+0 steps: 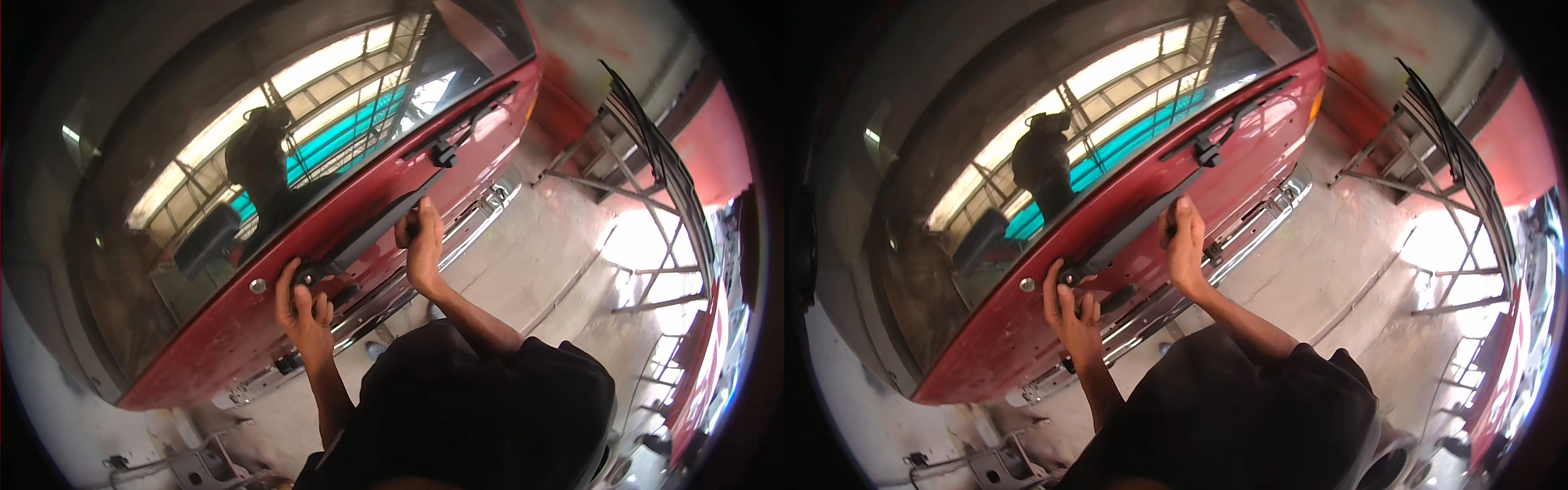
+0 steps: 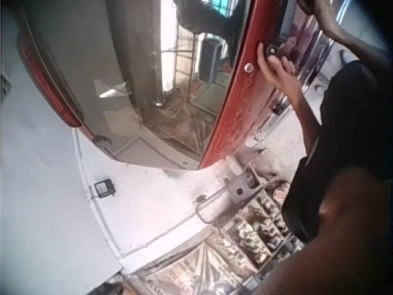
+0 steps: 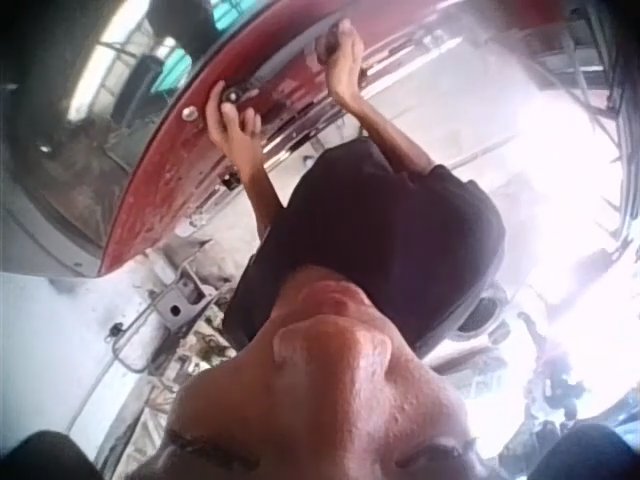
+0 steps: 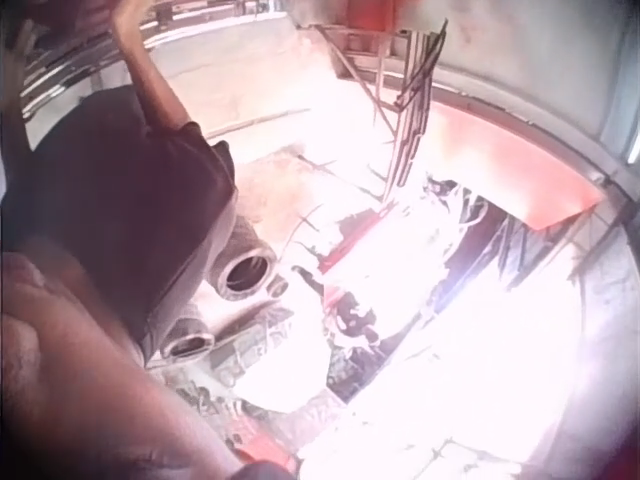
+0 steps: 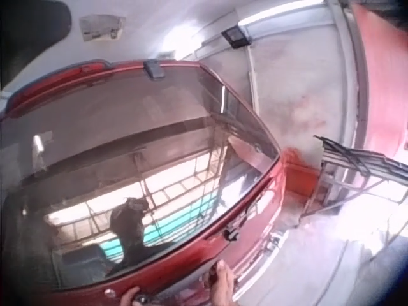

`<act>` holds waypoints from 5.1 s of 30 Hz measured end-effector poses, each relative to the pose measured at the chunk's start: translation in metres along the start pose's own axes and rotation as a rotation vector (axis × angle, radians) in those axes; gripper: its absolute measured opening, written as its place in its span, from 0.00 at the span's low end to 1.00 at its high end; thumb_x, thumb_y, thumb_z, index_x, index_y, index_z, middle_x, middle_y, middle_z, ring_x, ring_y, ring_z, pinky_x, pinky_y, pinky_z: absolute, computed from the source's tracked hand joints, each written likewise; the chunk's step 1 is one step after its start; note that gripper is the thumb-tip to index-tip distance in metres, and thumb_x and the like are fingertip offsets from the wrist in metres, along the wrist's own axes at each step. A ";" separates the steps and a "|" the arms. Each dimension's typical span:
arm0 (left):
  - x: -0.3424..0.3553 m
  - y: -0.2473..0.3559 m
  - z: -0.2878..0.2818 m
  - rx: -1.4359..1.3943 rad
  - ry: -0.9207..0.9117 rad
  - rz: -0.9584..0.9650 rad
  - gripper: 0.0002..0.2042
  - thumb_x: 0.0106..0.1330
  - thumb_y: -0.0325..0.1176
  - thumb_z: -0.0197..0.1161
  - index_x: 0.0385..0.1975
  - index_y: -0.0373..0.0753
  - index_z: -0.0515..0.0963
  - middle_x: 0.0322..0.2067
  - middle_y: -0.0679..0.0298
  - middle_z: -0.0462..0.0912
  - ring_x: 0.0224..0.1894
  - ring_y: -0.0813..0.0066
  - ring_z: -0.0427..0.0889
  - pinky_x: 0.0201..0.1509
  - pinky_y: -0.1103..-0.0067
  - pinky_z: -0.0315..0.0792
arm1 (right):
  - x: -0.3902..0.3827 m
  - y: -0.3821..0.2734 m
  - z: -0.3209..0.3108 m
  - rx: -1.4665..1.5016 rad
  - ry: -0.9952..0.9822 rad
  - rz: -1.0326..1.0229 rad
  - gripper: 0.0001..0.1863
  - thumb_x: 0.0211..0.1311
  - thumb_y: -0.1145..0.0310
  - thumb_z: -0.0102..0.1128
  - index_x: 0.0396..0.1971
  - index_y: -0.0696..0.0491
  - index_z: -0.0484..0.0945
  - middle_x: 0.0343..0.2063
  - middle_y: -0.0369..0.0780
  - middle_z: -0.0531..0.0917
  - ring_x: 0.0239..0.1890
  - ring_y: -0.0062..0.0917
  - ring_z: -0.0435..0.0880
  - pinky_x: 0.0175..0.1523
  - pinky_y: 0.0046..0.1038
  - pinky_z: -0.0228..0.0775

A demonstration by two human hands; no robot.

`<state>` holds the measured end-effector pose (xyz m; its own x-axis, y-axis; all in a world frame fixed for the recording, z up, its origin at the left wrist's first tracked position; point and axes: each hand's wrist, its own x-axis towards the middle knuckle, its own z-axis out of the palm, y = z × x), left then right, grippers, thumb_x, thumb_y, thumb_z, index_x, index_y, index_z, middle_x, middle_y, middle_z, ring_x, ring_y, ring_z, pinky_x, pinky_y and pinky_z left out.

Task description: Installing a rear window wiper blade onto the arm of a red hatchback vehicle.

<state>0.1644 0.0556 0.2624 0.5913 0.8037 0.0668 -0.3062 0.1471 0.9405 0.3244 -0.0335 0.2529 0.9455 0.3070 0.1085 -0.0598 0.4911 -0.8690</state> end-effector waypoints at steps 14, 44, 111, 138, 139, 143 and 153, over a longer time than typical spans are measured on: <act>-0.001 0.009 0.003 0.025 0.044 0.007 0.20 0.74 0.42 0.51 0.62 0.43 0.66 0.34 0.56 0.81 0.13 0.92 0.52 0.16 0.91 0.44 | 0.023 -0.029 0.010 0.056 -0.014 -0.016 0.18 0.76 0.51 0.34 0.41 0.50 0.68 0.23 0.31 0.71 0.19 0.12 0.62 0.23 0.17 0.53; -0.006 0.021 0.000 -0.019 0.023 -0.007 0.18 0.74 0.37 0.53 0.59 0.36 0.72 0.34 0.60 0.83 0.17 0.92 0.54 0.19 0.89 0.49 | 0.016 -0.018 -0.005 0.086 -0.067 0.052 0.19 0.75 0.51 0.42 0.30 0.51 0.69 0.16 0.26 0.59 0.16 0.09 0.55 0.20 0.17 0.43; -0.029 -0.028 -0.045 -0.057 -0.167 -0.081 0.10 0.62 0.31 0.65 0.22 0.34 0.76 0.14 0.59 0.73 0.14 0.77 0.67 0.20 0.78 0.60 | -0.026 -0.034 -0.073 -1.110 -0.240 -0.461 0.34 0.67 0.68 0.56 0.68 0.47 0.51 0.54 0.38 0.73 0.52 0.30 0.76 0.48 0.34 0.76; -0.008 0.015 -0.010 0.105 -0.262 0.090 0.20 0.61 0.29 0.65 0.52 0.38 0.70 0.37 0.64 0.85 0.19 0.83 0.72 0.22 0.84 0.65 | -0.009 -0.056 0.025 -0.290 0.076 0.033 0.20 0.72 0.46 0.45 0.47 0.48 0.69 0.29 0.28 0.68 0.25 0.12 0.65 0.26 0.17 0.57; -0.005 0.013 -0.006 0.105 -0.224 0.112 0.19 0.61 0.29 0.66 0.51 0.38 0.70 0.37 0.63 0.85 0.20 0.84 0.72 0.22 0.84 0.64 | 0.001 -0.060 0.015 -0.274 -0.019 0.060 0.19 0.72 0.47 0.44 0.45 0.48 0.71 0.27 0.28 0.68 0.27 0.11 0.67 0.31 0.17 0.59; -0.004 0.006 0.012 0.169 -0.054 0.201 0.16 0.60 0.25 0.67 0.45 0.36 0.70 0.34 0.57 0.84 0.22 0.86 0.74 0.21 0.87 0.63 | 0.039 -0.068 0.003 -0.151 0.103 0.069 0.21 0.72 0.48 0.44 0.41 0.51 0.74 0.23 0.27 0.69 0.27 0.11 0.66 0.34 0.14 0.57; -0.006 0.024 0.000 0.368 0.031 0.221 0.15 0.61 0.19 0.63 0.48 0.31 0.73 0.30 0.61 0.82 0.31 0.81 0.80 0.39 0.85 0.73 | 0.033 -0.042 -0.005 -0.347 0.042 -0.067 0.25 0.75 0.49 0.35 0.35 0.55 0.74 0.19 0.31 0.71 0.19 0.12 0.61 0.24 0.17 0.50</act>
<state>0.1539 0.0542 0.2844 0.5167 0.8106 0.2755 -0.1334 -0.2417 0.9611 0.3600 -0.0483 0.2902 0.9564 0.2460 0.1574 0.1085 0.2011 -0.9735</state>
